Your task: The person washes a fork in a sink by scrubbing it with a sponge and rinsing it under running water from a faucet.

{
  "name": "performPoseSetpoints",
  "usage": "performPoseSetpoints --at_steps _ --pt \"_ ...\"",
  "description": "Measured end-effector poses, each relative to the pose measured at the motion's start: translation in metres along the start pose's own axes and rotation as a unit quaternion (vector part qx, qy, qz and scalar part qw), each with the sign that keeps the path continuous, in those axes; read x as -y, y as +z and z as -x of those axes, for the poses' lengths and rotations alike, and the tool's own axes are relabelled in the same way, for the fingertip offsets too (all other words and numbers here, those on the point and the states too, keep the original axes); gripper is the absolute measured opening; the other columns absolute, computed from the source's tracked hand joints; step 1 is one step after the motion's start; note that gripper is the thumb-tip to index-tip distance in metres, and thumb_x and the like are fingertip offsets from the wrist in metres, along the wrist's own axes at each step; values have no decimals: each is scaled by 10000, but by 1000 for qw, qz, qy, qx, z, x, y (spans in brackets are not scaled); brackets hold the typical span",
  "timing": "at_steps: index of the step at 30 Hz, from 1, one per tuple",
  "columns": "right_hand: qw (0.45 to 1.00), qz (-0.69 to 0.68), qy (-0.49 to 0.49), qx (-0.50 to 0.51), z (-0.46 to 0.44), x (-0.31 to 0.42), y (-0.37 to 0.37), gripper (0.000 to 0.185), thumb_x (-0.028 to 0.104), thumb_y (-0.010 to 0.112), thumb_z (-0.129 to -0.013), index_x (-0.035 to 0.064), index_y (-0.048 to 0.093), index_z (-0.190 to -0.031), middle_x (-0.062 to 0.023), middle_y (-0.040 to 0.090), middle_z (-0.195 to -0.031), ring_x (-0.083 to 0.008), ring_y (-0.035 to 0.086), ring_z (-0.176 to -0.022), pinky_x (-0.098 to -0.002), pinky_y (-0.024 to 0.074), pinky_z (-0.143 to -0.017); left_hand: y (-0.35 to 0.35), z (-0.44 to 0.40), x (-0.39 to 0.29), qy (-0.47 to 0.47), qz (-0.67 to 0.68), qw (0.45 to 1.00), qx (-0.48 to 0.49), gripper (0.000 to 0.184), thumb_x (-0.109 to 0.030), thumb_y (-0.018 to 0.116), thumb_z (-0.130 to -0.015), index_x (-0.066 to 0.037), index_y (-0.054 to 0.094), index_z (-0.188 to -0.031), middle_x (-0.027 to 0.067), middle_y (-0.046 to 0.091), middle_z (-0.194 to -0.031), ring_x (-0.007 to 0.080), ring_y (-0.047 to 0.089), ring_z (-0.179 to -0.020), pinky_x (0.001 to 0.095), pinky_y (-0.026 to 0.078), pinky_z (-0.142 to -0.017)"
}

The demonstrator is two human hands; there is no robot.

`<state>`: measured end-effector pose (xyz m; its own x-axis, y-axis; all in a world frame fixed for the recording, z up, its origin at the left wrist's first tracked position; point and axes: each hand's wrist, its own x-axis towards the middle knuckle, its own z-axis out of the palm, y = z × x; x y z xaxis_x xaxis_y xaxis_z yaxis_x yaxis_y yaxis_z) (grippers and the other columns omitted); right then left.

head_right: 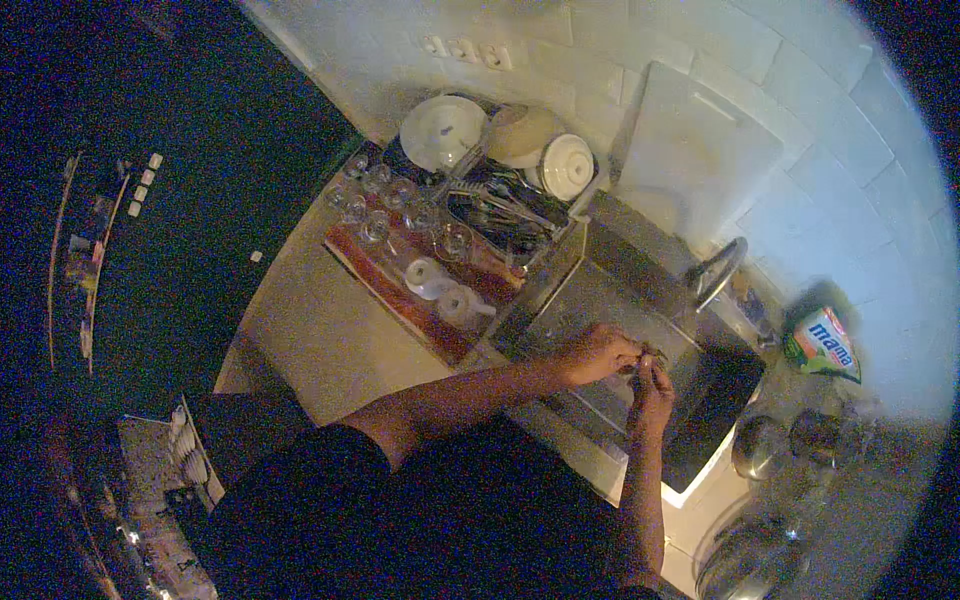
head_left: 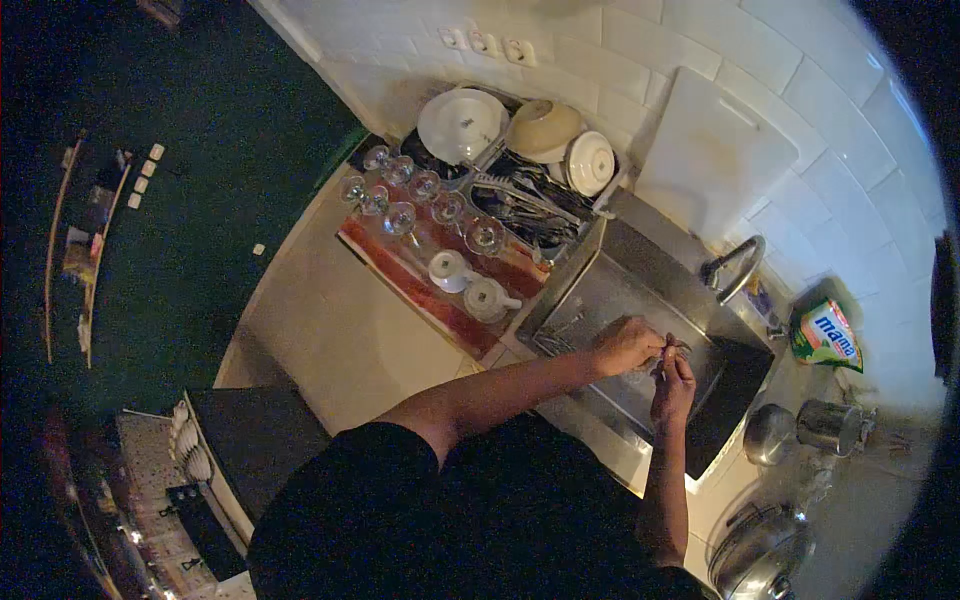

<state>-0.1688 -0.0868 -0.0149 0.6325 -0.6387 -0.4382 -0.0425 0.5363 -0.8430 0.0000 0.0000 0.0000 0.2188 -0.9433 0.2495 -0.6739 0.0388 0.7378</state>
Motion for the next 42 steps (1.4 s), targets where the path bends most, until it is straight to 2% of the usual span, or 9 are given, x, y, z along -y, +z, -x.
performPoseSetpoints --at_steps 5,8,11,17,26,29,32,37,42 --pt "994 -9 -105 20 15 27 61 595 206 666 -1025 26 428 -1540 -6 667 -1148 -94 588 -935 -259 452 -843 -60 -3 -12 -8 -88 993 77 171 -229 683 -870 -119 758 -977 128 722 -860 381 697 -802 518 543 -726" --pt "994 10 -100 41 15 15 60 616 267 655 -1030 42 421 -1553 -91 656 -1318 -173 644 -1091 -316 505 -893 -59 -3 16 14 -133 984 116 166 -238 686 -885 -125 752 -987 135 714 -863 378 692 -815 505 537 -727" --pt "999 2 -48 16 36 31 75 577 254 633 -1040 47 441 -1544 -110 644 -1352 -189 649 -1119 -299 508 -861 -96 -3 24 99 -68 991 -59 197 -273 672 -924 -120 750 -1021 147 714 -883 364 698 -855 496 539 -754" --pt "997 -19 -53 -50 60 19 67 485 175 601 -1047 22 493 -1494 -34 643 -1122 -92 584 -851 -259 451 -747 -308 -23 21 -10 45 994 -101 206 -182 781 -868 -22 753 -995 165 752 -887 305 732 -808 389 566 -759" --pt "979 -82 -55 -179 87 -29 32 413 125 602 -1021 36 548 -1421 -9 652 -1057 -105 588 -873 -273 469 -788 -548 2 213 -37 -284 957 41 256 -248 802 -878 -42 791 -1028 140 771 -927 228 724 -796 377 576 -800" --pt "975 -6 -77 -209 94 -46 24 418 159 613 -1011 65 557 -1414 -5 656 -1073 -130 591 -901 -324 478 -839 -566 26 306 -31 -177 978 106 222 -239 826 -813 -72 803 -959 147 758 -884 279 722 -780 413 577 -783" --pt "959 -74 -51 -268 107 -38 46 410 181 617 -1005 93 565 -1402 3 649 -1111 -146 587 -905 -363 479 -864 -563 32 339 -15 -370 907 202 151 -179 830 -741 -100 802 -868 150 746 -849 322 717 -781 440 577 -767" --pt "951 -105 -39 -288 122 -53 42 404 240 637 -987 115 598 -1369 13 637 -1159 -133 570 -911 -342 455 -882 -541 22 346 -138 -332 889 282 140 -141 838 -667 -93 790 -789 155 736 -808 338 721 -788 459 571 -731" --pt "935 -120 -9 -334 121 -56 61 428 331 654 -969 160 615 -1360 26 632 -1177 -125 552 -997 -325 434 -911 -534 24 375 -68 -361 850 379 203 -181 860 -635 -52 774 -766 161 718 -745 342 708 -708 478 550 -694"
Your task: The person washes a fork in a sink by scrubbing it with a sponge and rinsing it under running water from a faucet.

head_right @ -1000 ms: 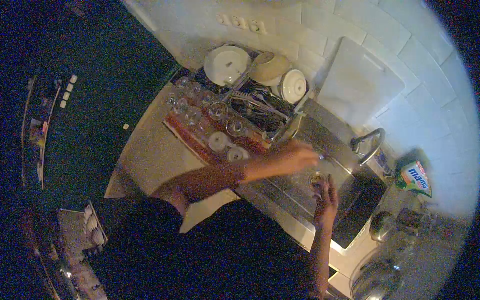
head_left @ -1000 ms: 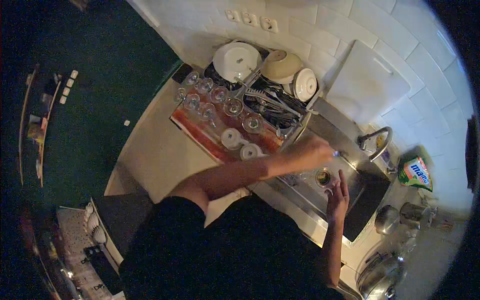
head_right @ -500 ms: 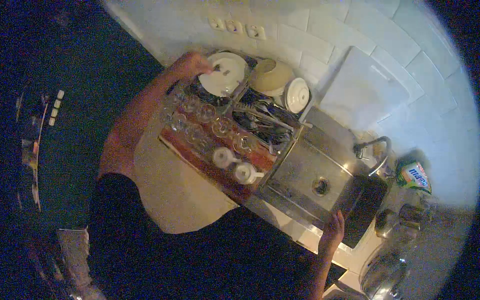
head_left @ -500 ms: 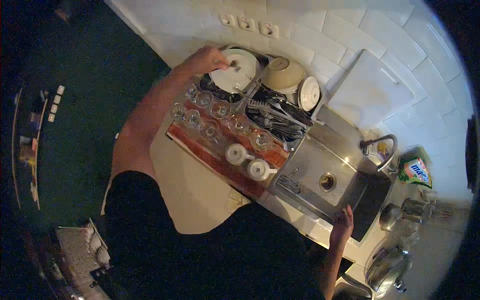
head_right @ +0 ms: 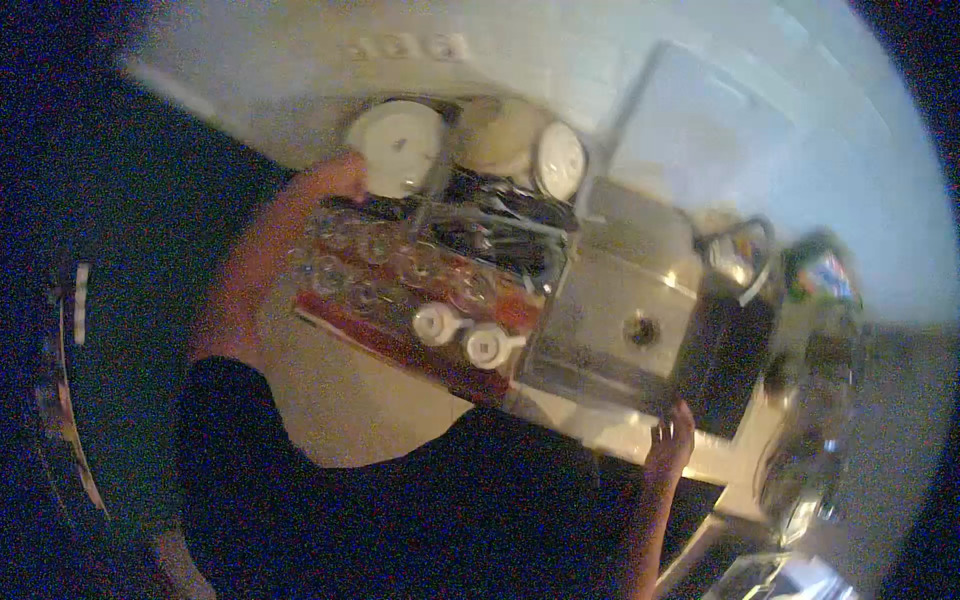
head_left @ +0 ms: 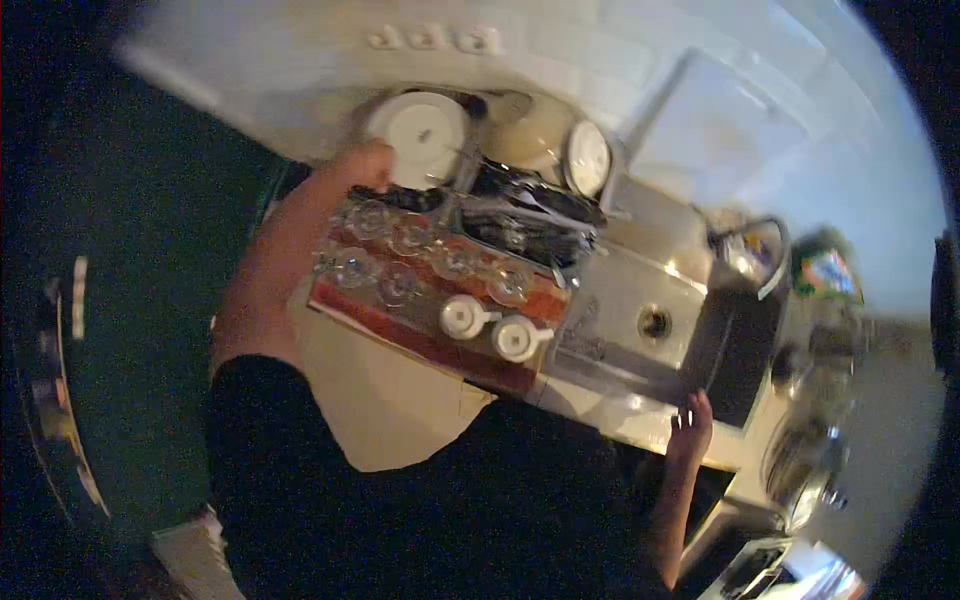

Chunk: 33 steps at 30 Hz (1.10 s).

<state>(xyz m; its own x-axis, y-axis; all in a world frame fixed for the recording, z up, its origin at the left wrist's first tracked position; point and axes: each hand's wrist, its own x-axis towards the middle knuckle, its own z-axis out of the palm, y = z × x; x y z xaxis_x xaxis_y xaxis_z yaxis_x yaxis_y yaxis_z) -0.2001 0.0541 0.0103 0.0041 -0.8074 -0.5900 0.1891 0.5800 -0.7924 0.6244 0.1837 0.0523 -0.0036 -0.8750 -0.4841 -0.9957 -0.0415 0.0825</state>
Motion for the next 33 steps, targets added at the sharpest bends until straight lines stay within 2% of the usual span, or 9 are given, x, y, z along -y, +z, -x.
performPoseSetpoints --at_steps 5,7,9,15,18,22,27,30,33 --pt "988 118 -97 23 7 -10 10 326 194 657 -974 158 646 -1298 25 666 -1134 -130 581 -977 -330 450 -912 -9 20 -22 13 31 998 -62 180 -174 856 -667 -55 781 -780 159 735 -770 296 720 -719 454 557 -718" --pt "999 -15 -13 39 5 -4 16 305 193 660 -978 139 648 -1278 31 672 -1034 -117 588 -869 -306 479 -829 10 7 -1 -19 100 995 -16 180 -160 855 -680 -48 787 -803 163 744 -801 293 730 -755 440 564 -740" --pt "998 55 -33 27 -1 -11 15 349 83 578 -993 61 598 -1340 -56 659 -1211 -153 647 -1002 -304 540 -873 14 2 1 -22 102 995 0 175 -136 854 -689 -37 789 -819 167 750 -823 293 735 -779 429 569 -755" --pt "981 177 -51 67 -24 -24 46 184 149 589 -1029 91 687 -1174 -31 703 -961 -142 620 -745 -318 509 -686 11 19 -2 -6 69 997 -43 180 -72 830 -758 -19 788 -925 166 764 -879 286 740 -791 420 578 -768" --pt "817 484 -298 99 -64 -47 58 235 149 598 -989 56 681 -1189 -132 744 -1025 -300 730 -845 -394 568 -751 10 20 8 3 138 989 -42 194 -94 807 -822 -17 781 -998 155 771 -917 270 739 -805 402 579 -782" --pt "711 607 -305 182 -118 -83 93 210 194 629 -962 69 694 -1119 -189 734 -1010 -372 728 -892 -478 567 -781 -34 52 -29 -128 259 957 -42 246 -188 769 -921 -27 766 -1107 114 774 -996 207 725 -845 350 574 -821" --pt "468 729 -350 357 -200 -173 109 190 171 645 -924 72 691 -1079 -181 736 -1004 -400 720 -893 -511 581 -841 -85 118 -120 -185 223 911 -295 283 -240 710 -996 -41 749 -1194 77 770 -1054 125 692 -878 308 562 -822" --pt "491 766 -255 328 -171 -182 147 267 206 651 -904 111 688 -1151 -151 743 -1042 -379 732 -916 -522 586 -833 -102 155 -204 -223 231 871 -372 256 -224 693 -1011 -47 756 -1185 73 771 -1012 110 684 -856 296 561 -806" --pt "439 733 -402 330 -172 -213 145 305 254 639 -905 111 698 -1168 -149 747 -1049 -366 740 -934 -527 589 -802 -83 188 -249 -237 186 868 -395 217 -205 683 -1015 -53 772 -1141 56 761 -908 102 674 -784 289 560 -742"
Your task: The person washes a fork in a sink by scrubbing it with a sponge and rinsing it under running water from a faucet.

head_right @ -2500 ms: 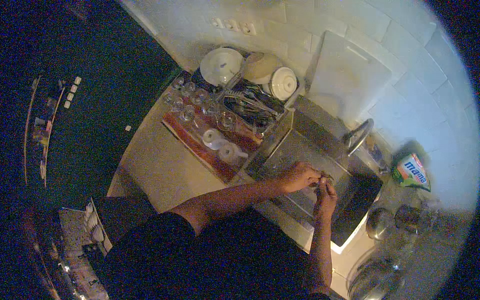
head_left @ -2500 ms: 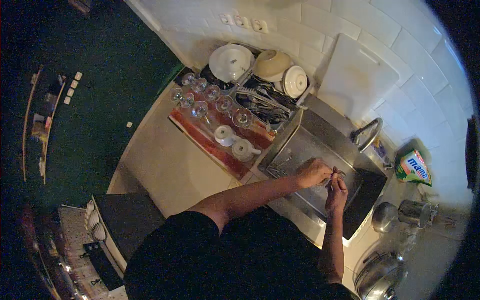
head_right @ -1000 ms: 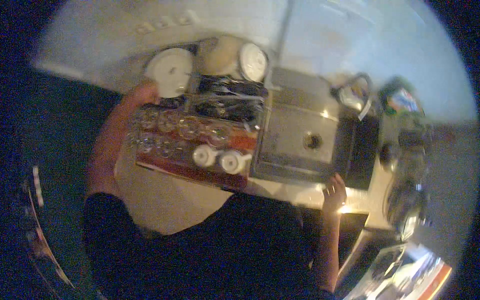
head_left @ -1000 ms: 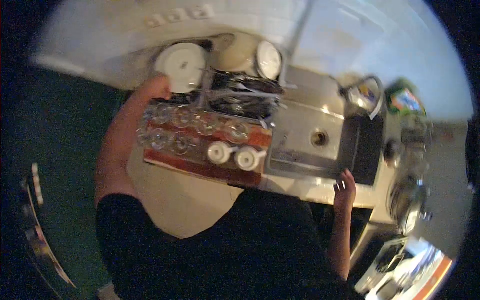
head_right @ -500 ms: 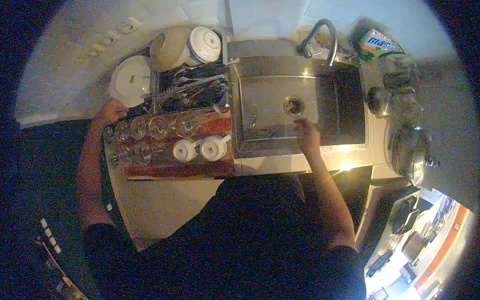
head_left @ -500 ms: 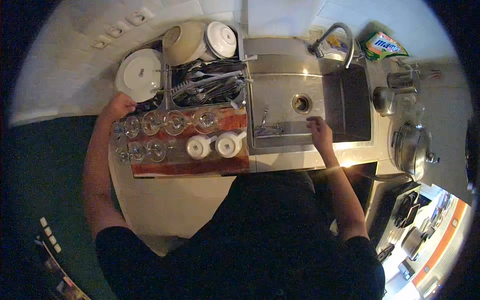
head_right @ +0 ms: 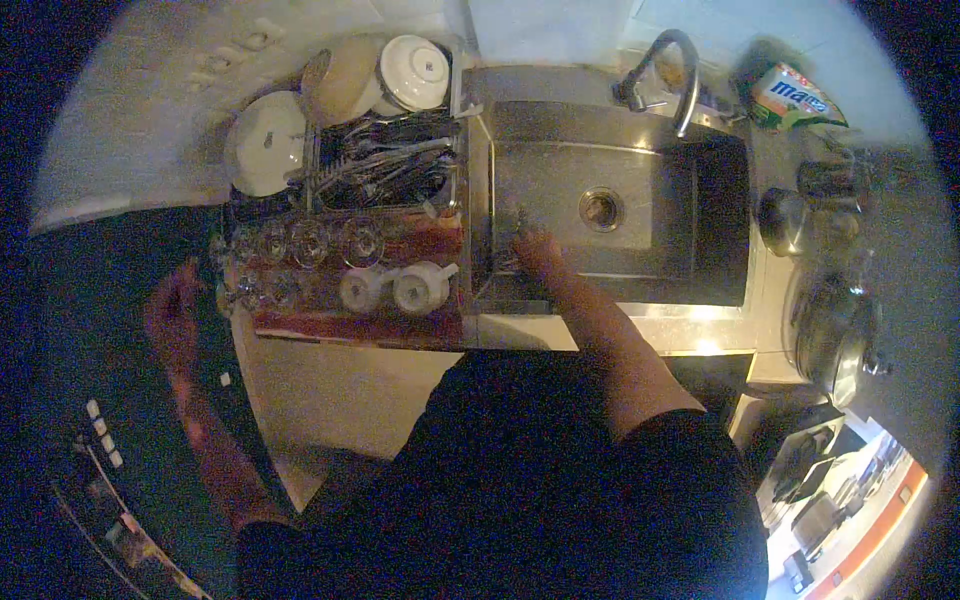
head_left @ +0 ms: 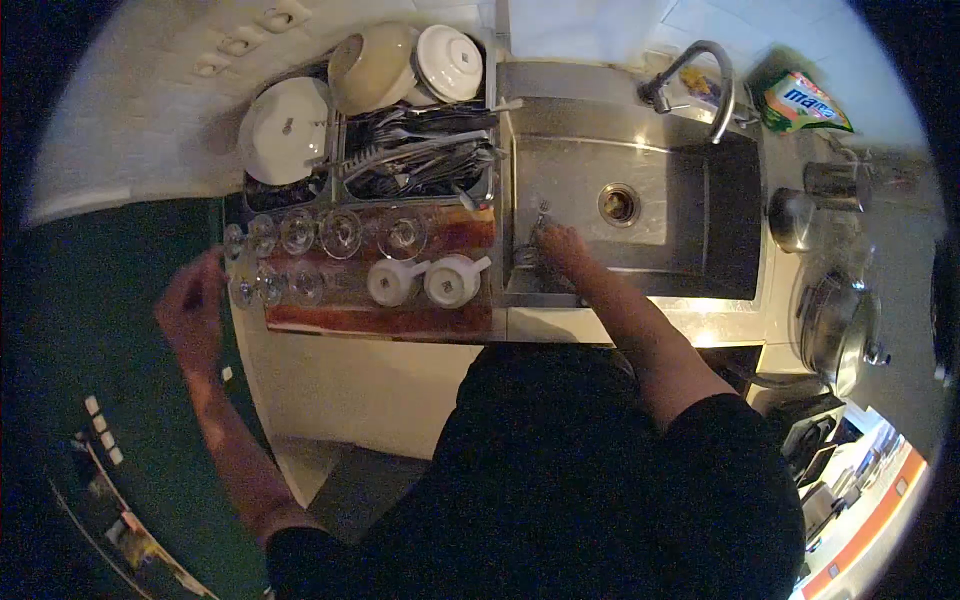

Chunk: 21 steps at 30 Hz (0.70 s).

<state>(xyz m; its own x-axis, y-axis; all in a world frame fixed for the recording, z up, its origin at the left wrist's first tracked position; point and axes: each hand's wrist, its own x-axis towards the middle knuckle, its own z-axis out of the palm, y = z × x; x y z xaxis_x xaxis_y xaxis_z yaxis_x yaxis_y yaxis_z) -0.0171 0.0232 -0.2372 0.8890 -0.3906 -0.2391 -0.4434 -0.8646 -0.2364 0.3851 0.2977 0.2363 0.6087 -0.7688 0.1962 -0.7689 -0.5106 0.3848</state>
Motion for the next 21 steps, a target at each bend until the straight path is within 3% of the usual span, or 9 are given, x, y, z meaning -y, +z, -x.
performPoseSetpoints --at_steps 4,6,9,12,15,17,19,21 --pt "992 -18 -3 125 -15 -9 20 282 273 627 -914 79 719 -1098 -174 740 -1046 -383 736 -930 -526 586 -787 12 51 -20 126 38 991 -32 152 -164 688 -1001 -53 790 -1024 32 726 -765 76 637 -664 276 520 -594" --pt "983 -19 -3 181 -26 -19 24 284 282 621 -919 63 730 -1063 -187 736 -1044 -392 735 -928 -525 585 -779 32 83 -22 74 58 995 -38 128 -147 696 -989 -54 782 -973 34 721 -747 79 630 -641 265 495 -558" --pt "973 -193 79 95 -27 -34 71 257 244 613 -918 43 729 -1027 -229 723 -1045 -416 715 -987 -532 573 -783 52 104 -53 45 46 998 -14 105 -124 703 -978 -51 767 -938 40 721 -738 87 623 -619 254 475 -533" --pt "972 -207 -107 38 -21 -46 31 314 217 610 -930 -9 665 -1141 -297 679 -1113 -468 675 -1046 -547 556 -824 68 123 -78 -7 60 998 1 104 -113 697 -980 -42 750 -924 56 726 -740 100 635 -611 252 480 -535" --pt "944 -298 133 -45 -21 -25 -26 414 219 635 -917 -48 558 -1225 -338 622 -1177 -495 635 -1094 -568 531 -870 75 137 -94 -58 88 994 -7 128 -112 691 -987 -32 733 -896 77 727 -738 111 660 -612 257 499 -544" --pt "881 -420 209 -63 -31 -32 -39 461 232 648 -907 -44 504 -1247 -336 600 -1204 -511 623 -1092 -579 510 -906 82 147 -99 -89 131 987 -30 143 -108 688 -987 -28 722 -874 89 726 -737 119 674 -611 264 516 -549" --pt "891 -387 202 -123 -38 -41 -22 436 225 652 -898 -35 506 -1217 -327 600 -1200 -516 615 -1098 -582 496 -936 95 161 -99 -123 200 970 -68 153 -99 685 -984 -25 710 -852 99 726 -737 127 686 -606 272 536 -554" --pt "950 -190 109 -225 -45 -46 7 337 196 645 -890 -20 564 -1135 -313 622 -1165 -508 612 -1113 -574 488 -958 99 166 -111 -94 172 980 -45 145 -86 685 -974 -20 705 -847 99 730 -743 128 684 -593 274 548 -558"
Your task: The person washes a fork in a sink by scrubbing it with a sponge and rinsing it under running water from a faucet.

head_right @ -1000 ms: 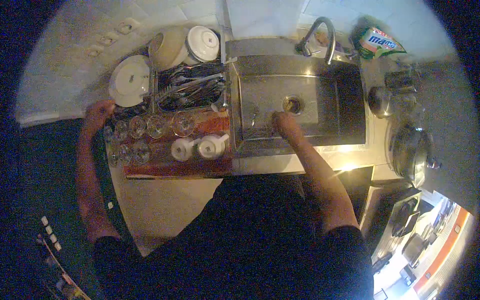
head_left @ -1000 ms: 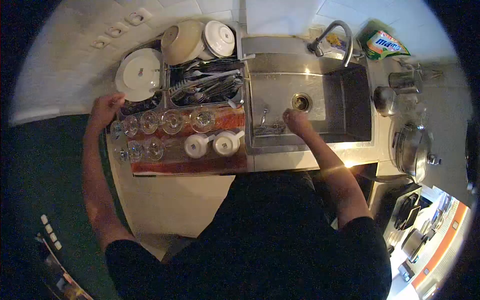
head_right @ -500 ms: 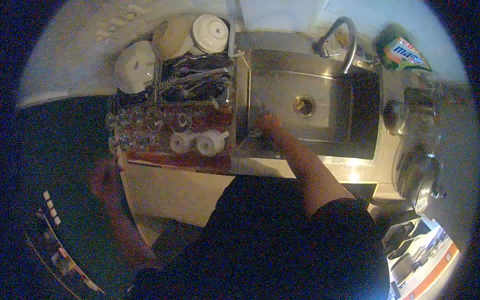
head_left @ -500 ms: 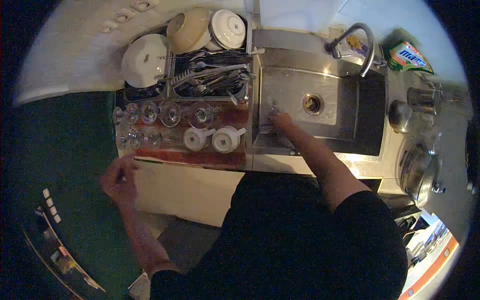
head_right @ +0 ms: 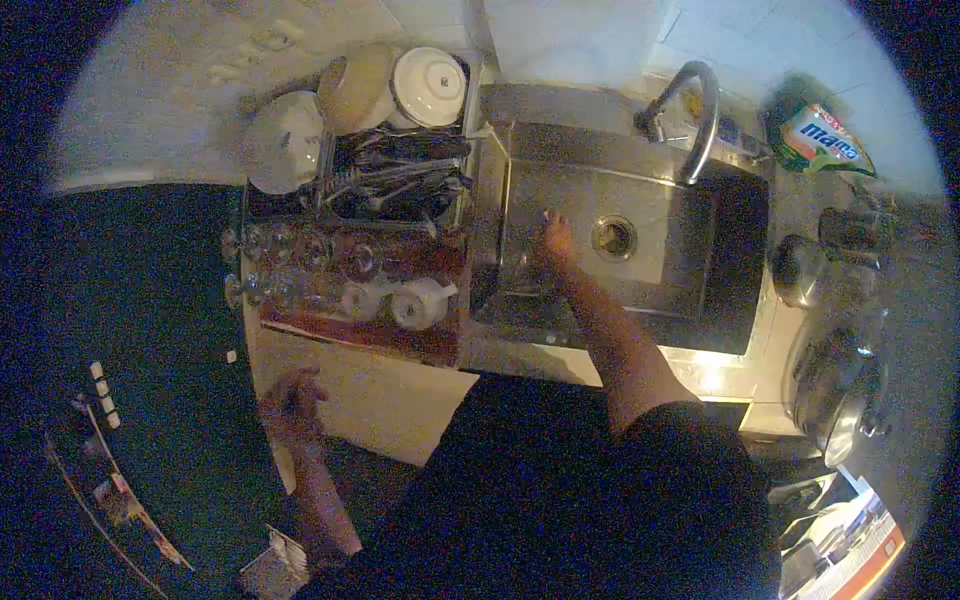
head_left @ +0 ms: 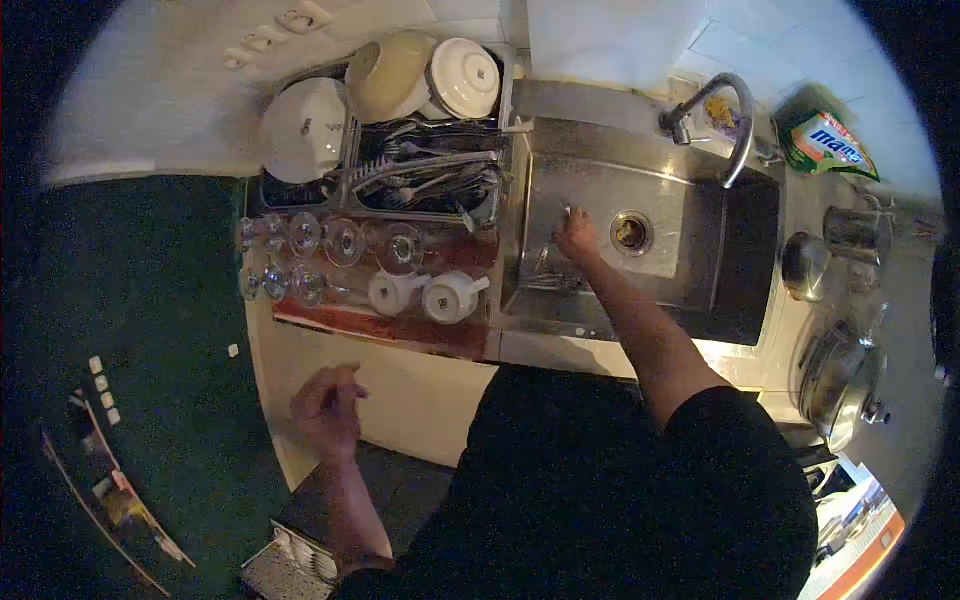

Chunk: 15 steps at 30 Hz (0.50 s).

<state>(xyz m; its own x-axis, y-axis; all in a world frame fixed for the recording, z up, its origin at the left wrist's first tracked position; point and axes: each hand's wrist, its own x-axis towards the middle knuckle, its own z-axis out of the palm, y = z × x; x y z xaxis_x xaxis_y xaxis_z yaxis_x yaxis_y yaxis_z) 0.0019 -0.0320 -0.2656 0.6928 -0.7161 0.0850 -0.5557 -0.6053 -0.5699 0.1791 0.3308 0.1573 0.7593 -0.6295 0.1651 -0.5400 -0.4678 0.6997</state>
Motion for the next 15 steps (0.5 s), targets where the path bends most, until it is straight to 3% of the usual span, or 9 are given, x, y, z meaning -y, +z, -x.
performPoseSetpoints --at_steps 3,7,9,11,13,15 --pt "958 78 -65 269 -22 -14 8 241 158 623 -903 7 645 -1090 -288 646 -1160 -502 619 -1107 -555 480 -997 18 6 -14 -6 -3 1000 30 119 -69 678 -964 -9 712 -867 100 731 -749 131 685 -585 279 563 -565" --pt "983 -33 30 180 -22 -17 18 197 143 620 -921 35 698 -1067 -244 681 -1084 -456 642 -1064 -529 513 -931 68 -1 -47 -9 101 995 18 112 -82 685 -967 8 746 -935 91 730 -751 130 676 -581 279 568 -577" --pt "983 -106 46 144 -26 -21 16 211 144 629 -927 38 694 -1098 -235 685 -1051 -430 660 -1027 -521 528 -884 102 -16 -62 50 92 993 52 182 -109 673 -988 1 747 -1113 73 721 -762 124 658 -577 279 557 -556" --pt "986 -123 -12 110 -26 -7 -32 196 131 660 -916 31 692 -1080 -226 689 -1006 -409 677 -980 -509 533 -829 145 -35 -100 3 160 984 76 318 -184 643 -1023 -9 678 -1287 67 713 -838 123 672 -687 282 566 -618" --pt "986 -143 -54 73 -23 12 -91 182 123 693 -908 26 690 -1062 -214 692 -973 -395 686 -924 -485 536 -784 180 -48 -117 -63 159 972 161 452 -231 602 -1043 -6 553 -1432 130 685 -1009 197 686 -900 351 576 -793" --pt "982 -167 -78 31 -18 23 -138 172 119 726 -905 23 689 -1042 -200 695 -952 -389 688 -858 -450 535 -750 222 -60 -123 30 97 982 162 493 -240 580 -1051 7 495 -1469 180 648 -1110 257 656 -1019 394 539 -901"
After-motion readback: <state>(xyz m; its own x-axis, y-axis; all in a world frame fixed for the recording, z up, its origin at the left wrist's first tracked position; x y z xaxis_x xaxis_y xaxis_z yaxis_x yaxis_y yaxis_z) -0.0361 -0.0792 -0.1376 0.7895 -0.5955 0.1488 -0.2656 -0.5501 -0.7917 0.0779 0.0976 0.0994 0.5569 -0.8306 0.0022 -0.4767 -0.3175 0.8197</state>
